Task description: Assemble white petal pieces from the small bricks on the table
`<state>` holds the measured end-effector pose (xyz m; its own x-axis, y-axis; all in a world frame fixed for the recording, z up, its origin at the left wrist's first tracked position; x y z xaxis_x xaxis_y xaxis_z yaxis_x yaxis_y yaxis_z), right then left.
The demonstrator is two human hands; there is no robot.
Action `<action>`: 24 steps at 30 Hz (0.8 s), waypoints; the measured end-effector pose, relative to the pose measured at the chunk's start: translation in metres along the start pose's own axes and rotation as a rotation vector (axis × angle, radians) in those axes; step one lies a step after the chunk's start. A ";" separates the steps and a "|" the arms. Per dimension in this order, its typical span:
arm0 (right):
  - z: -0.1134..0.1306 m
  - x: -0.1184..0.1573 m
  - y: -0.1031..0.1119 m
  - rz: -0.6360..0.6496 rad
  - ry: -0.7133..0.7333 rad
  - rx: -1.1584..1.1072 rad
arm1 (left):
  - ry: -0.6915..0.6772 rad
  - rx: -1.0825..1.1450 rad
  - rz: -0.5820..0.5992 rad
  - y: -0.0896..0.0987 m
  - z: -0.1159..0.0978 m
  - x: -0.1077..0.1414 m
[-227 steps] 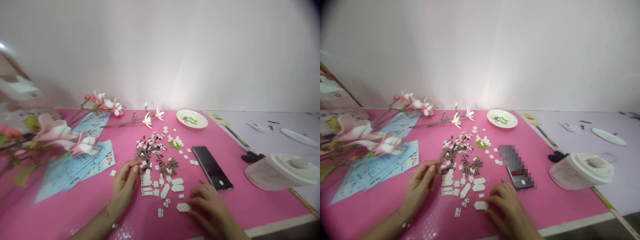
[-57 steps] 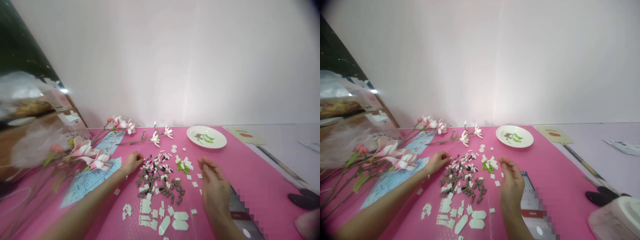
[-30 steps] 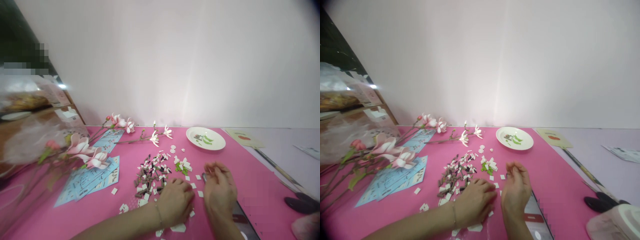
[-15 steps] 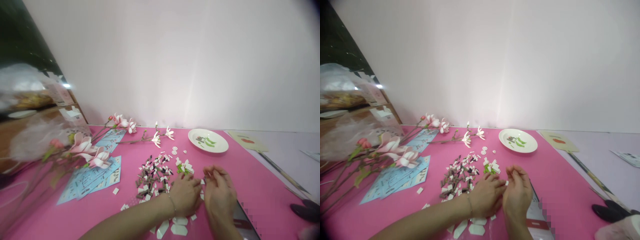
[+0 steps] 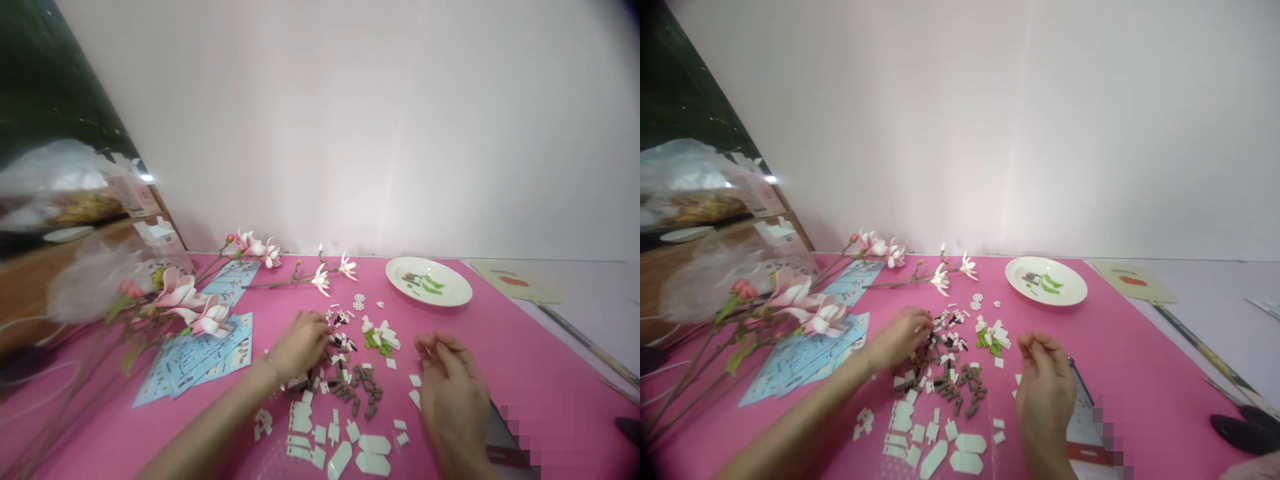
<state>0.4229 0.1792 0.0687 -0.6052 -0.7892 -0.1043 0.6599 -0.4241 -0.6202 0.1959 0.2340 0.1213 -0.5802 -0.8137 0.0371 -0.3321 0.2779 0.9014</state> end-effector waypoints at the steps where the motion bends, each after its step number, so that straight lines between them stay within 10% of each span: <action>1: 0.000 0.000 0.000 0.003 0.001 0.003 | 0.030 0.005 0.000 0.005 0.016 -0.001; 6: -0.004 0.001 -0.003 0.057 -0.099 0.060 | 0.050 0.059 0.086 0.007 0.057 0.009; 24: -0.032 0.011 -0.009 0.274 -0.283 0.432 | -0.097 0.058 0.244 -0.017 0.051 0.056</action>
<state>0.3961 0.1880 0.0480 -0.2839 -0.9583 0.0321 0.9333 -0.2838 -0.2202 0.1314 0.2100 0.0863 -0.7159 -0.6670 0.2067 -0.2139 0.4912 0.8444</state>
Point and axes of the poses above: each hand's wrist, its own x-axis away from the middle knuckle, its own y-axis out of the back of the hand, z = x × y, the point moved 6 cm from there along -x, towards the middle knuckle, and after that the axes turned 11 degrees about z, right-handed, at the moved point
